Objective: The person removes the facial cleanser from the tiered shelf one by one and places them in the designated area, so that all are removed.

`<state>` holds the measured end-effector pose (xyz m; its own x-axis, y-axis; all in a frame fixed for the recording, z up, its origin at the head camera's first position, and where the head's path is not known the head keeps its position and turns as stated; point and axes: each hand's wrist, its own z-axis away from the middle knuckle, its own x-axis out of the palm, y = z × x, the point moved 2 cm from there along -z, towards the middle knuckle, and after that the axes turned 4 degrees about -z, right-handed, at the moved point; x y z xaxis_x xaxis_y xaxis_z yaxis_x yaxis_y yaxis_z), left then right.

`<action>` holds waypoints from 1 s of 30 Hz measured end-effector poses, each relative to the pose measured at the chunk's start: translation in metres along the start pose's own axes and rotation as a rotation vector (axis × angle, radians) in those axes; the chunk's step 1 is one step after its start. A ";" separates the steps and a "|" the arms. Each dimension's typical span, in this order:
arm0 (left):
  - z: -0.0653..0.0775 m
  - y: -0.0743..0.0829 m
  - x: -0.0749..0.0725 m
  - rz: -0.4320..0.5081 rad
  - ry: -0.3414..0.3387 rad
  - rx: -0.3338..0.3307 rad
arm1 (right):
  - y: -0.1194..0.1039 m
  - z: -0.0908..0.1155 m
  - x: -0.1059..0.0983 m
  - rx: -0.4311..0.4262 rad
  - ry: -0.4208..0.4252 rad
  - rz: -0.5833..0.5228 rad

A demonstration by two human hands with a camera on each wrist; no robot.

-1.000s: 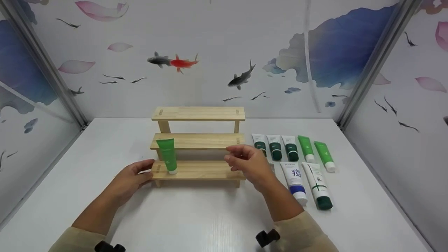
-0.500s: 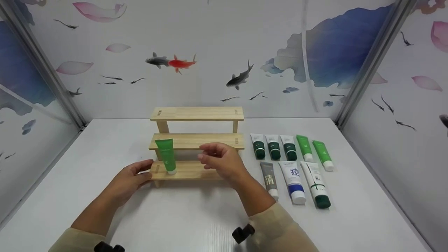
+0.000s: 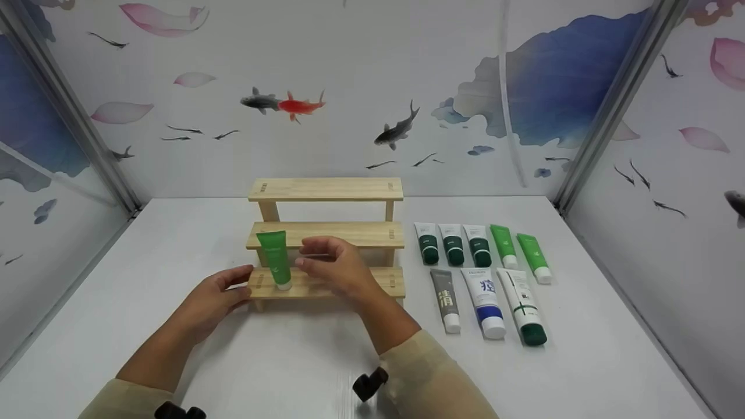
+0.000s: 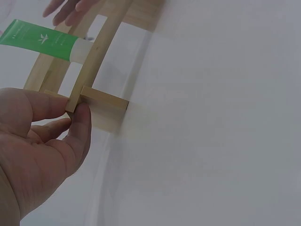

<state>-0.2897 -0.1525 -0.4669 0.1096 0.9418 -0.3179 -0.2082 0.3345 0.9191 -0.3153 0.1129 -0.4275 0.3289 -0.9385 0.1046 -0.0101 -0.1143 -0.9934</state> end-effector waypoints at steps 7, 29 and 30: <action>-0.001 0.000 0.001 -0.007 0.012 -0.008 | 0.007 -0.009 0.008 0.046 0.002 -0.026; 0.000 0.001 0.000 0.009 0.009 0.004 | 0.017 -0.019 0.028 0.033 -0.004 0.029; 0.001 0.001 0.000 0.008 0.009 0.002 | 0.018 -0.019 0.027 0.034 0.001 0.032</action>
<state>-0.2893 -0.1520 -0.4661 0.0993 0.9447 -0.3124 -0.2071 0.3267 0.9222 -0.3243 0.0792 -0.4413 0.3280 -0.9418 0.0733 0.0113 -0.0736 -0.9972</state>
